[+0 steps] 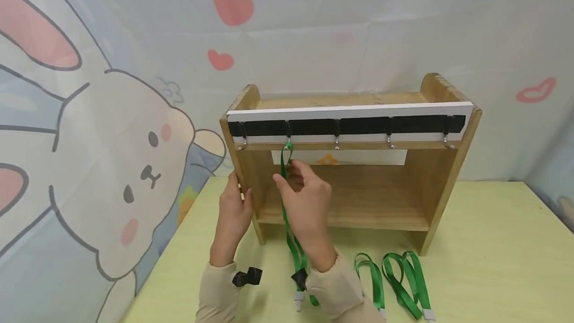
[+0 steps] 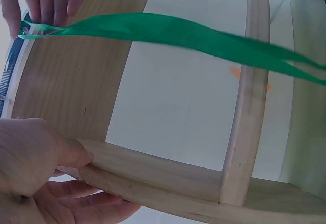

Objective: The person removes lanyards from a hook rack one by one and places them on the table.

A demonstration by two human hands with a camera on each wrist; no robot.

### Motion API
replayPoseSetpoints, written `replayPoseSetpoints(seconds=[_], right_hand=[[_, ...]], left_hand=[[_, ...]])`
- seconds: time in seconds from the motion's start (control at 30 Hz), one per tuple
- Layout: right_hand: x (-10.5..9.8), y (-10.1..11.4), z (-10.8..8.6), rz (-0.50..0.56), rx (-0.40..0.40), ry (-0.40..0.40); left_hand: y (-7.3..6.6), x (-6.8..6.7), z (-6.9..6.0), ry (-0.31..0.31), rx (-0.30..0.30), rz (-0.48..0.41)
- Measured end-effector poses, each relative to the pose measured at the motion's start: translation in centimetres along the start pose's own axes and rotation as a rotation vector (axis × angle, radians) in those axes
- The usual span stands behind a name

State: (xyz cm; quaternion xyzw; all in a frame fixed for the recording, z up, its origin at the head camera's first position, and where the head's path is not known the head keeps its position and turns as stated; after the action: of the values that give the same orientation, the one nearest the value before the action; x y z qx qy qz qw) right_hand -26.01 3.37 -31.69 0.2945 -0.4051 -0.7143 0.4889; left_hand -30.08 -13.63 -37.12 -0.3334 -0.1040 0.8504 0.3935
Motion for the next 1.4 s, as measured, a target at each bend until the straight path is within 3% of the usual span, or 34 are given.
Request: replayPoseSetpoints(seconds=[0.37, 0.87, 1.03, 1.4], right_hand=[[0.6, 0.0, 0.1, -0.101, -0.009, -0.009], [-0.6, 0.5, 0.0, -0.014, -0.008, 0.009], [-1.1, 0.2, 0.1, 0.040, 0.045, 0.076], [-2.0, -2.0, -0.3, 0.043, 0.216, 0.232]], left_hand=[[-0.3, 0.3, -0.4, 0.008, 0.003, -0.002], [-0.1, 0.1, -0.7, -0.003, 0.010, 0.006], [0.0, 0.0, -0.4, -0.013, 0.017, 0.004], [0.1, 0.1, 0.1, -0.010, 0.017, 0.006]])
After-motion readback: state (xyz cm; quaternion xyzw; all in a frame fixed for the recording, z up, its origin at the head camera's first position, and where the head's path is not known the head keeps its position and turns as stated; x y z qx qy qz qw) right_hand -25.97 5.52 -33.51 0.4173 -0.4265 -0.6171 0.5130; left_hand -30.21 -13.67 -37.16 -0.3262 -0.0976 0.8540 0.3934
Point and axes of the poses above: each hand's wrist, its own z-axis towards the middle knuckle, its own x-axis out of the palm, y = z × x, the point moved 3 cm from there along z, towards the middle knuckle, and after that the axes turned 11 degrees about x, right-handed, at the moved point
